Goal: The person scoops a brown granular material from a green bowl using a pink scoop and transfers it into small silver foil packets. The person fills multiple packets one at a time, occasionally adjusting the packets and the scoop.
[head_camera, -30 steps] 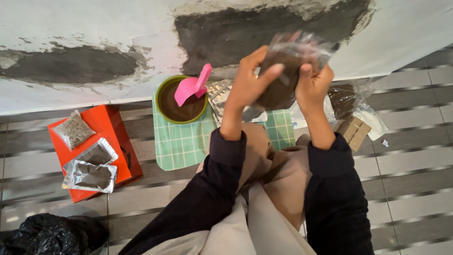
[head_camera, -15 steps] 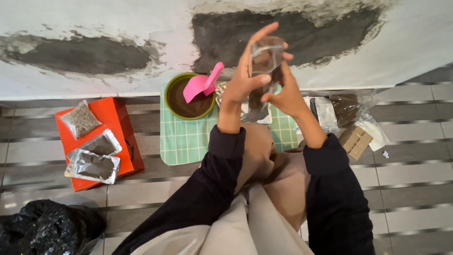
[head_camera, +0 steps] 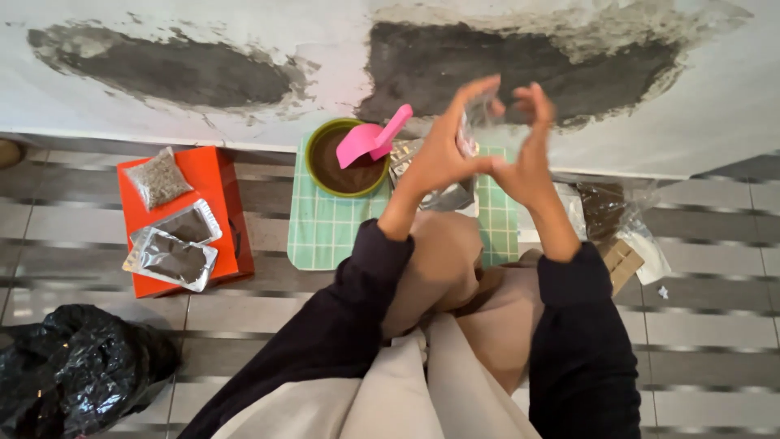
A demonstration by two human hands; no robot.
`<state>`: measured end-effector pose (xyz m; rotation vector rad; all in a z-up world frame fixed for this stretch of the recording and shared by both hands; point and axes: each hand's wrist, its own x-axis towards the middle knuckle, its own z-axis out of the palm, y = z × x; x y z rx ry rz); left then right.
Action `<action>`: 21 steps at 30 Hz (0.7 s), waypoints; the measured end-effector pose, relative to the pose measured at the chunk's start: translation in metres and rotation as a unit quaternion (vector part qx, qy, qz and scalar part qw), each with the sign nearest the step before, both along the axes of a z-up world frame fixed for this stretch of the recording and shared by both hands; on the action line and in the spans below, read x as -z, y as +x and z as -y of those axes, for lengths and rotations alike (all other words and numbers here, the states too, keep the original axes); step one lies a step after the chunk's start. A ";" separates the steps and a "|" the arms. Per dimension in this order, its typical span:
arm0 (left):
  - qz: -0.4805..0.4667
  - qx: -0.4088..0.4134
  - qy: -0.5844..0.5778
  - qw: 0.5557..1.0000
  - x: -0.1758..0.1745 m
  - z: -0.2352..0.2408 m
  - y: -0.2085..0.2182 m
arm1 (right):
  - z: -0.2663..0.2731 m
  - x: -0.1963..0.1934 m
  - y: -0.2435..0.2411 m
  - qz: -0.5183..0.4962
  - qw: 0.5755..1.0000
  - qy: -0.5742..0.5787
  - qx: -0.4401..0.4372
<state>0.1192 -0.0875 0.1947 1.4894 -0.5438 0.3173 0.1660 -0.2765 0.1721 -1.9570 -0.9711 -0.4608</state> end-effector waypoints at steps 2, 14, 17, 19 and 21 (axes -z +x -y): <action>0.005 -0.009 0.011 1.000 0.024 -0.004 0.002 | -0.001 -0.010 -0.005 0.079 0.995 -0.056 0.023; -0.041 -0.099 0.125 0.986 0.165 -0.056 -0.042 | -0.070 -0.016 -0.010 0.134 0.973 -0.179 -0.065; -0.038 -0.176 0.153 0.972 0.239 -0.059 -0.051 | -0.123 0.023 0.017 0.285 0.903 -0.319 -0.030; -0.022 -0.211 0.156 0.965 0.265 -0.058 -0.056 | -0.157 0.068 0.036 0.366 0.832 -0.416 -0.014; 0.032 -0.216 0.113 0.969 0.266 -0.055 -0.060 | -0.186 0.110 0.050 0.325 0.691 -0.644 0.054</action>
